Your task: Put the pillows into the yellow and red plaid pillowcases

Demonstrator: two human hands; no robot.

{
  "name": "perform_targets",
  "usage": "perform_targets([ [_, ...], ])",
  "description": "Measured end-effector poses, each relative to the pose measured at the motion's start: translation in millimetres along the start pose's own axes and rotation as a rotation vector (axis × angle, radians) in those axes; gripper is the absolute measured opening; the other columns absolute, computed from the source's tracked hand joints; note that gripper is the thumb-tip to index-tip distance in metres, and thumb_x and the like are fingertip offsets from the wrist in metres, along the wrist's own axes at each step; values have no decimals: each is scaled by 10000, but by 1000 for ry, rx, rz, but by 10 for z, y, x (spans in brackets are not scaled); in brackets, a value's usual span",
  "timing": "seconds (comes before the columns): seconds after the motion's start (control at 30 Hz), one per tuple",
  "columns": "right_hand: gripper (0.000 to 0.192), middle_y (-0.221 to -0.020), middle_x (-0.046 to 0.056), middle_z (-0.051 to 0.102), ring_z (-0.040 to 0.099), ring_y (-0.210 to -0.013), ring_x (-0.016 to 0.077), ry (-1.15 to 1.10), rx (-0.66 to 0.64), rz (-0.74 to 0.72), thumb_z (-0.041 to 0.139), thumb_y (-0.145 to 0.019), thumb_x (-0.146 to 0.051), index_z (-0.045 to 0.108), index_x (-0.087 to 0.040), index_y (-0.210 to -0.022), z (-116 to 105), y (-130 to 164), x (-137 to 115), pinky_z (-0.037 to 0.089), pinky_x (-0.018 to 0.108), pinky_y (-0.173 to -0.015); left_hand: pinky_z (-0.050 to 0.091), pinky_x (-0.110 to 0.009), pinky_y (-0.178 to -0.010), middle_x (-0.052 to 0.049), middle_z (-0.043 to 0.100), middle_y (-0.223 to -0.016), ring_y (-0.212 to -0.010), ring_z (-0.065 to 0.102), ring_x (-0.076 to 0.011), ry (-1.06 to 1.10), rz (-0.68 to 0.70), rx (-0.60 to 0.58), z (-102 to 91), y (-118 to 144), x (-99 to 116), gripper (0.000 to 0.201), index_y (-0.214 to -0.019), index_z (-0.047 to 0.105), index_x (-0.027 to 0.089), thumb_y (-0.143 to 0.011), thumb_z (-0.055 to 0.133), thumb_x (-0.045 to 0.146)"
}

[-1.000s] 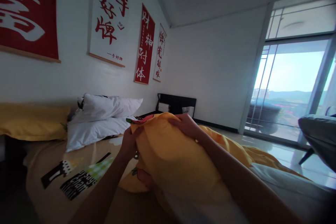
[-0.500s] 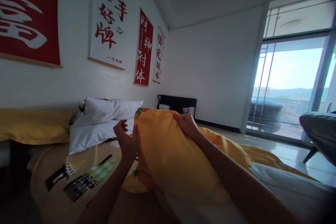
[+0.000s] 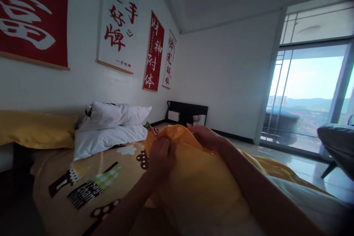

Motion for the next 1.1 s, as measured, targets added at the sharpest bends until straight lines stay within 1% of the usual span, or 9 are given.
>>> perform_targets([
  [0.1,235,-679,23,636,569,-656,138,213,-105,-96,601,-747,-380,668,-170,-828,69,12,-37,494,264,-651,377,-260,-659,-24,534,-731,-721,501,-154,99,30,19,-49,35,-8,207,-736,448,182,-941,436,155],
  [0.23,161,-662,-17,587,484,-637,108,556,-165,-261,544,-664,-256,644,-149,-732,212,-34,-90,435,227,-606,346,-262,-648,-17,504,-706,-708,466,-146,141,18,23,-85,26,-28,237,-692,430,178,-924,459,137],
  [0.43,157,-545,-46,388,332,-597,76,707,45,-299,493,-666,-221,471,-140,-534,234,-98,-130,273,202,-532,317,-285,-652,-15,477,-661,-704,422,-154,117,48,63,-172,-48,8,266,-660,417,174,-913,475,116],
  [0.63,69,-585,-43,470,370,-622,82,840,122,-350,529,-660,-150,514,-135,-594,278,-121,-164,281,206,-576,297,-305,-650,-17,462,-634,-689,394,-157,149,123,93,-251,-99,275,285,-644,398,178,-909,466,99],
  [0.83,68,-628,-9,556,439,-630,98,918,251,-303,528,-666,-121,594,-134,-678,81,-103,-156,280,215,-581,357,-291,-698,-19,513,-718,-739,453,-142,338,148,-50,-208,-132,482,244,-685,434,174,-924,451,130],
  [0.9,79,-624,-1,559,446,-629,99,938,277,-282,514,-669,-116,587,-135,-644,-24,-77,-144,273,221,-582,375,-310,-765,-37,549,-813,-812,487,-150,330,201,-42,-235,-128,448,158,-783,496,169,-923,433,129],
  [0.97,88,-606,-2,547,438,-624,97,951,285,-260,515,-668,-124,578,-135,-606,-101,-58,-120,268,224,-581,387,-333,-812,-58,556,-884,-875,501,-167,269,225,105,-303,-112,323,117,-908,520,168,-904,423,102],
  [1.03,88,-590,-8,538,430,-618,96,950,286,-237,529,-665,-144,582,-134,-596,-136,-53,-93,266,223,-577,406,-334,-801,-66,544,-898,-881,502,-180,195,148,273,-344,-83,112,127,-974,509,170,-876,454,110],
  [1.1,98,-581,-8,532,430,-616,98,934,298,-212,531,-670,-158,582,-132,-590,-136,-59,-72,261,225,-567,429,-339,-793,-77,549,-947,-896,517,-193,173,-9,285,-290,-60,-139,188,-1031,502,170,-845,521,180],
])
Point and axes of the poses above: each hand's wrist, its own y-axis away from the middle knuckle, its own z-axis out of the palm, x = y × z, the point moved 4 cm from there along -y, towards the middle knuckle
